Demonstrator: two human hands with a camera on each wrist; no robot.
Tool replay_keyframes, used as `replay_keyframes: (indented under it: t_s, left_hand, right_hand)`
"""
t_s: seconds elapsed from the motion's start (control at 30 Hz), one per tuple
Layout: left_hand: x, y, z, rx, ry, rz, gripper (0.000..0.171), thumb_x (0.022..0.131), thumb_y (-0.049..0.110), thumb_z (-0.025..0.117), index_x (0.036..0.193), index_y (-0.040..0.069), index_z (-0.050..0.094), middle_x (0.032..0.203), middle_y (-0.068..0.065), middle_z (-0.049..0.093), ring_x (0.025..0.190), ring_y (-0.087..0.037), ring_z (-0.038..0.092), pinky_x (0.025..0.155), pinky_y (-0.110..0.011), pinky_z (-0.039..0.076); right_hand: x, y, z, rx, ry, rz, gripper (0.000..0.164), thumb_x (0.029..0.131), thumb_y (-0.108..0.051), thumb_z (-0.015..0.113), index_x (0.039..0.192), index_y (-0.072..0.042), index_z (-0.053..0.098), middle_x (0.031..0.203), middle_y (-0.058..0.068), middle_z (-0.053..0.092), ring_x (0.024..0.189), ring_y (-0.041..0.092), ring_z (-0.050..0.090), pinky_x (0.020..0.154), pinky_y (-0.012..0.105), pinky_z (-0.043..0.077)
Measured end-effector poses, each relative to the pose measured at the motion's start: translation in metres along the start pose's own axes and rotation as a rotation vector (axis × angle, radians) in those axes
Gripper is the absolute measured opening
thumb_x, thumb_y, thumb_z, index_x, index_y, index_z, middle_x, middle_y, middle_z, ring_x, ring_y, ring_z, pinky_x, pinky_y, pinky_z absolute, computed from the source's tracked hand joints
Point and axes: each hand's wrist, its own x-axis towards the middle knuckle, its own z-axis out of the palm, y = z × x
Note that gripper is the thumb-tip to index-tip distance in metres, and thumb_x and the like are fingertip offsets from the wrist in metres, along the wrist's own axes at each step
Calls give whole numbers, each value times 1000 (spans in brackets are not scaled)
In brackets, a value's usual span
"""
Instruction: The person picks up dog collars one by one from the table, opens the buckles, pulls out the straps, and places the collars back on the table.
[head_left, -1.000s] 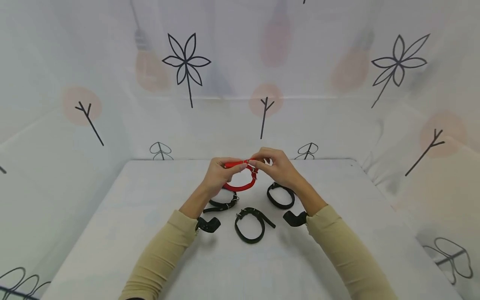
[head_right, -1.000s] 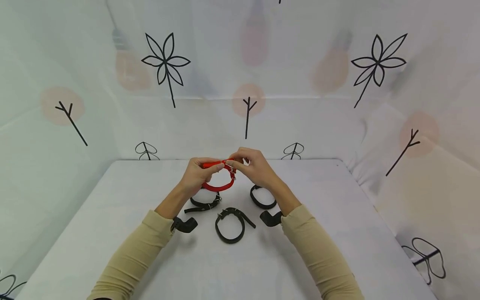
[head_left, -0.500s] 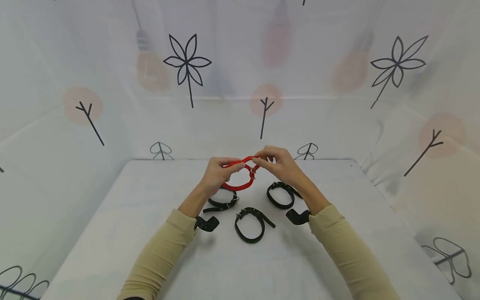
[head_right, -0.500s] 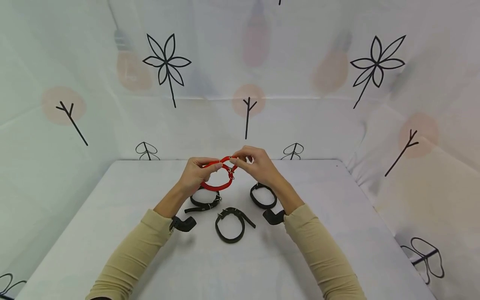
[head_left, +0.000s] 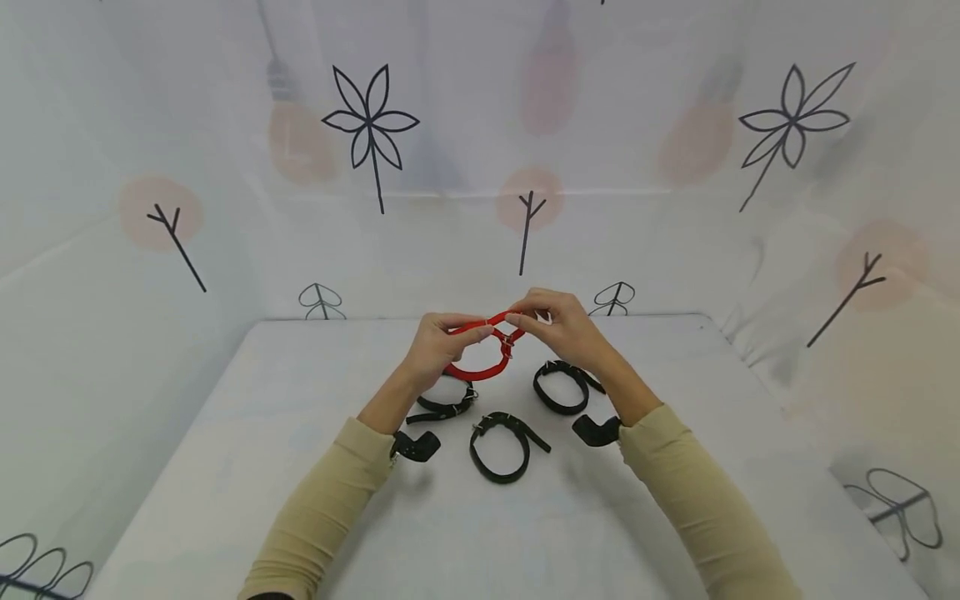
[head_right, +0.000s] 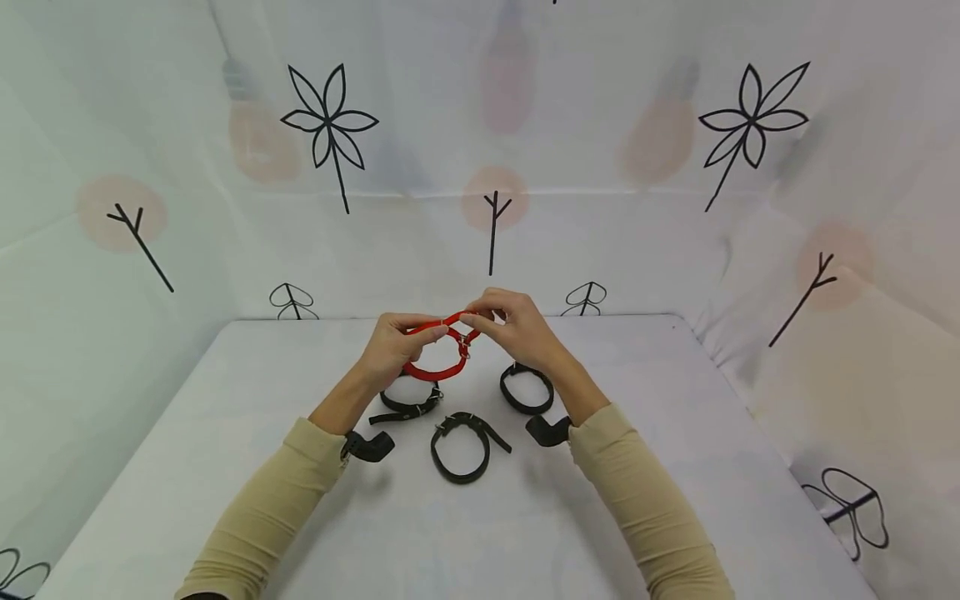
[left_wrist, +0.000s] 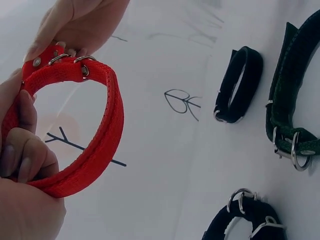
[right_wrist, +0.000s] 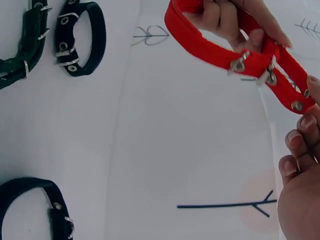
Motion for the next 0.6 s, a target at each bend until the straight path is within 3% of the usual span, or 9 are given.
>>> replay_keyframes:
  t_s: [0.13, 0.6]
  left_hand:
    - [1, 2, -4, -23, 19, -5, 19, 93, 14, 78, 109, 6, 80, 82, -3, 64, 53, -15, 30, 48, -25, 25]
    - [1, -2, -5, 15, -17, 9, 20, 94, 14, 77, 111, 3, 79, 83, -3, 65, 52, -14, 30, 48, -25, 25]
  right_hand:
    - [0, 1, -5, 9, 24, -5, 9, 97, 0, 68, 101, -1, 76, 82, 12, 62, 73, 20, 43, 65, 33, 34]
    - [6, -5, -1, 31, -38, 2, 11, 96, 0, 69, 105, 3, 75, 79, 9, 54, 75, 19, 43, 68, 30, 35]
